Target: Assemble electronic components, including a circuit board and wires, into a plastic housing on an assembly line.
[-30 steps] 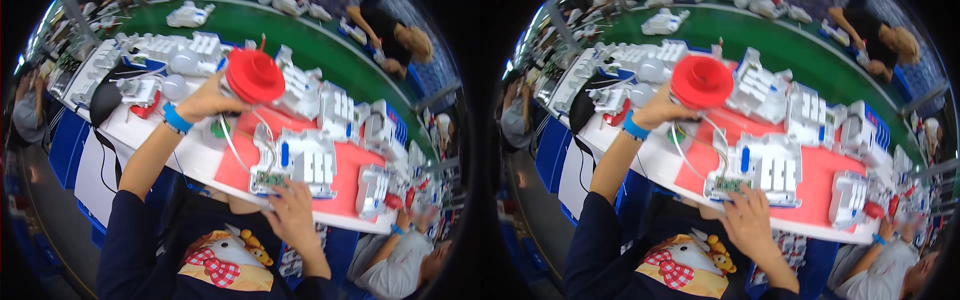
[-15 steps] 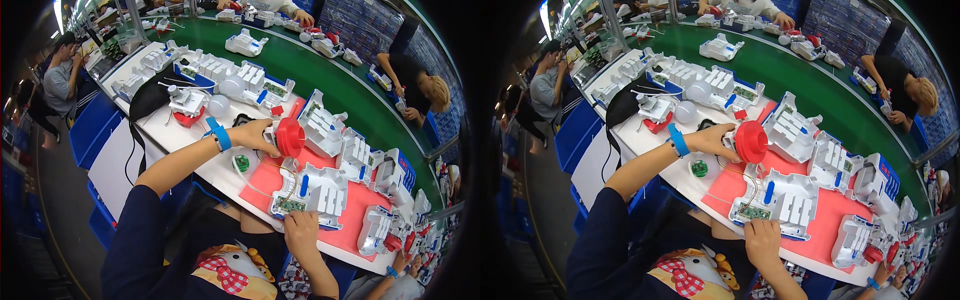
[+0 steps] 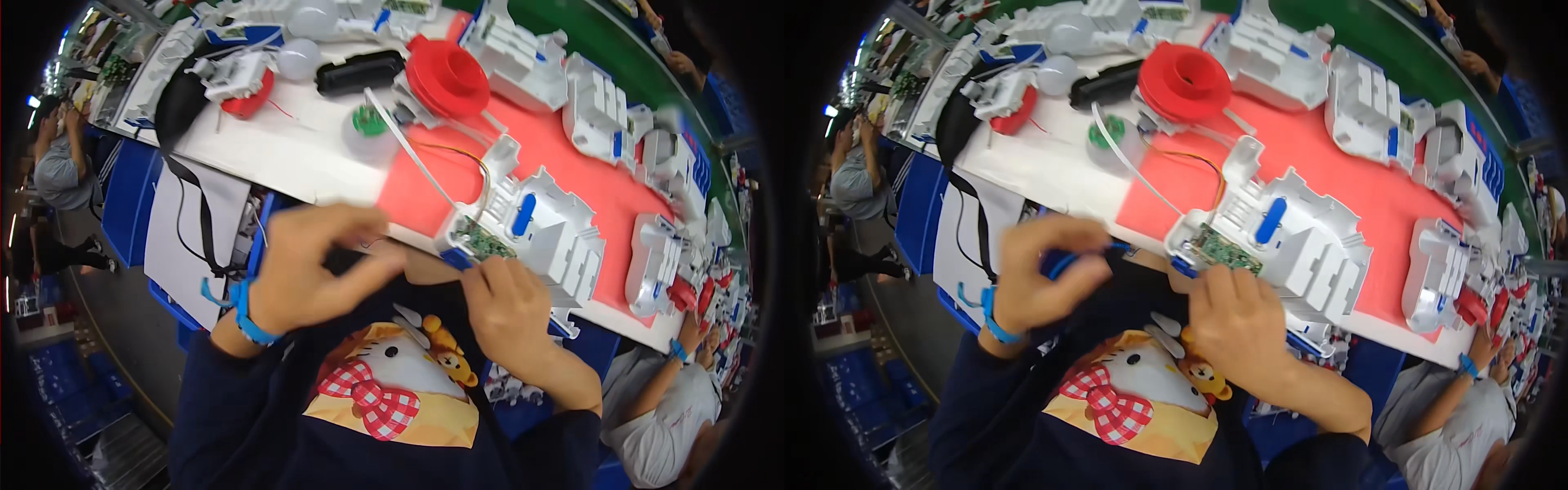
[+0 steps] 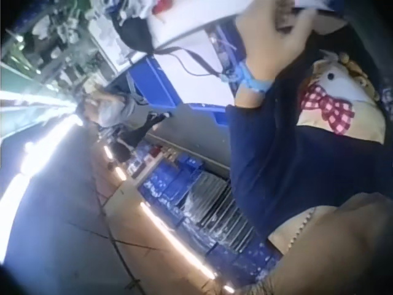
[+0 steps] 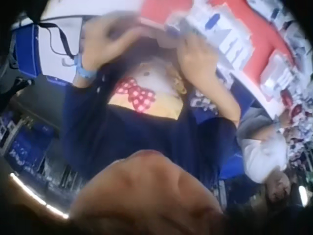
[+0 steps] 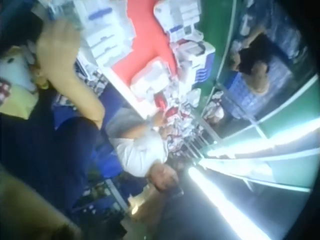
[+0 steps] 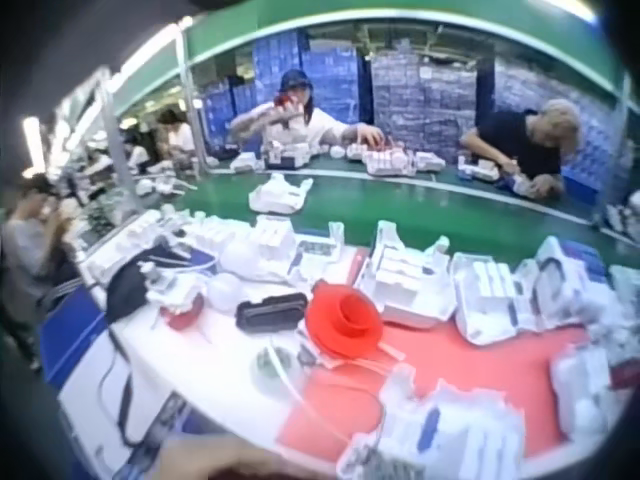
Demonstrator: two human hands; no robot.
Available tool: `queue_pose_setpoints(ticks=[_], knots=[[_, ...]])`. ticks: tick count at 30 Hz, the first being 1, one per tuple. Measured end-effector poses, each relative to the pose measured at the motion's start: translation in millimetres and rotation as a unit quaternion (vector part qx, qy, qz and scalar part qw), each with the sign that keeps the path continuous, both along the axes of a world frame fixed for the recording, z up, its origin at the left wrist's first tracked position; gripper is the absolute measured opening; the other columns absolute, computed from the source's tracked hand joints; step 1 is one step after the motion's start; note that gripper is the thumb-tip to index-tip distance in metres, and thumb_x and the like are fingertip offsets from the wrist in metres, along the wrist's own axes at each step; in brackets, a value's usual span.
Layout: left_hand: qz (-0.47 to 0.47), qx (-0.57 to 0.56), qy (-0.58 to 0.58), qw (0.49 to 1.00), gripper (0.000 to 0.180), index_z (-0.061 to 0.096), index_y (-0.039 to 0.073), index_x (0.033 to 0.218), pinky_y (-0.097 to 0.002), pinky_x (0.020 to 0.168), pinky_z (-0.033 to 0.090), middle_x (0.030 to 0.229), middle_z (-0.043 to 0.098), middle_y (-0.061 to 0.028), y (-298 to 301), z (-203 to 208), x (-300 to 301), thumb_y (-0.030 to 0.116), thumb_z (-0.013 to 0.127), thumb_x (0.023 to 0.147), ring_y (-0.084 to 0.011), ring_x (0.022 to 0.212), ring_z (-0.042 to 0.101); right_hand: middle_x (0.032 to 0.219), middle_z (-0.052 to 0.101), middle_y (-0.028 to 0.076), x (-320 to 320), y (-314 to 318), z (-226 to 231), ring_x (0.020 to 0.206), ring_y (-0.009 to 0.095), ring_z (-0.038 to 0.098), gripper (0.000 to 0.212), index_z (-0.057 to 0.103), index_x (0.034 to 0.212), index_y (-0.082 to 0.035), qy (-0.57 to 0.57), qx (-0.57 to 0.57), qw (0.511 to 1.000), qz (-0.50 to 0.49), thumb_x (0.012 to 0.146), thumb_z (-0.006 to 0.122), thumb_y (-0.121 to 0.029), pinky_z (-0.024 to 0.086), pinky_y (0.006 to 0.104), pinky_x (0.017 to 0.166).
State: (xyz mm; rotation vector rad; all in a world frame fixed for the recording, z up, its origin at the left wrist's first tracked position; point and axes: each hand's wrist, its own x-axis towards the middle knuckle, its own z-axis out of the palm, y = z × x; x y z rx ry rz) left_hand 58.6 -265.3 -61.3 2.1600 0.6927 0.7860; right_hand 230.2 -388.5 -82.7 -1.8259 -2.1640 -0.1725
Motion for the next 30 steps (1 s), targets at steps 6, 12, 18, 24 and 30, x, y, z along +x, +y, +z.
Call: queue_pose_setpoints(ticks=[6,12,18,24,30], knots=[[-0.089,-0.417,0.024,0.904,0.044,0.044,-0.007,0.106,-0.023,0.062,0.048,0.084,0.058,-0.0139,-27,-75,8,0.015,0.063,0.073,-0.0144,0.072,0.058,0.061,0.038,0.005,-7,-9,-35,0.058,0.017,0.04,0.013,0.054,0.063,0.0,-0.026,-0.004,0.999,0.04,0.055,0.051,-0.01,0.031,0.0277,0.05],[-0.081,-0.512,-0.063,0.853,0.034,0.04,0.0,0.106,-0.0207,0.067,0.044,0.094,0.054,-0.0093,-33,-90,31,0.009,0.057,0.077,-0.0088,0.081,0.052,0.062,0.039,0.006,-14,-29,-43,0.059,0.019,0.039,0.017,0.056,0.071,0.003,-0.006,-0.038,0.997,0.069,0.059,0.051,-0.009,0.03,0.03,0.053],[-0.122,-0.563,-0.115,0.809,0.037,0.039,0.0,0.11,-0.0211,0.069,0.043,0.093,0.056,-0.0094,-35,-100,29,0.003,0.054,0.076,-0.009,0.082,0.052,0.069,0.046,0.009,-18,-35,-48,0.068,0.022,0.047,0.019,0.058,0.075,0.003,0.034,-0.021,0.999,0.035,0.062,0.053,-0.009,0.038,0.0313,0.06],[-0.131,-0.57,-0.082,0.807,0.05,0.032,-0.001,0.121,-0.0251,0.077,0.042,0.098,0.056,-0.0116,-34,-103,28,0.005,0.052,0.076,-0.0127,0.091,0.052,0.066,0.053,0.007,-34,-69,-72,0.057,0.017,0.052,0.008,0.059,0.065,-0.004,0.372,0.007,0.922,0.111,0.062,0.064,-0.009,0.041,0.0253,0.047],[-0.119,-0.53,-0.085,0.835,0.054,0.035,0.0,0.119,-0.0242,0.07,0.047,0.099,0.055,-0.0105,-38,-111,21,0.004,0.06,0.071,-0.0149,0.088,0.054,0.092,0.054,0.011,-54,-58,-123,0.076,0.014,0.054,0.027,0.045,0.102,0.001,0.885,-0.069,0.434,-0.153,0.082,0.05,-0.015,0.044,0.0251,0.065]])
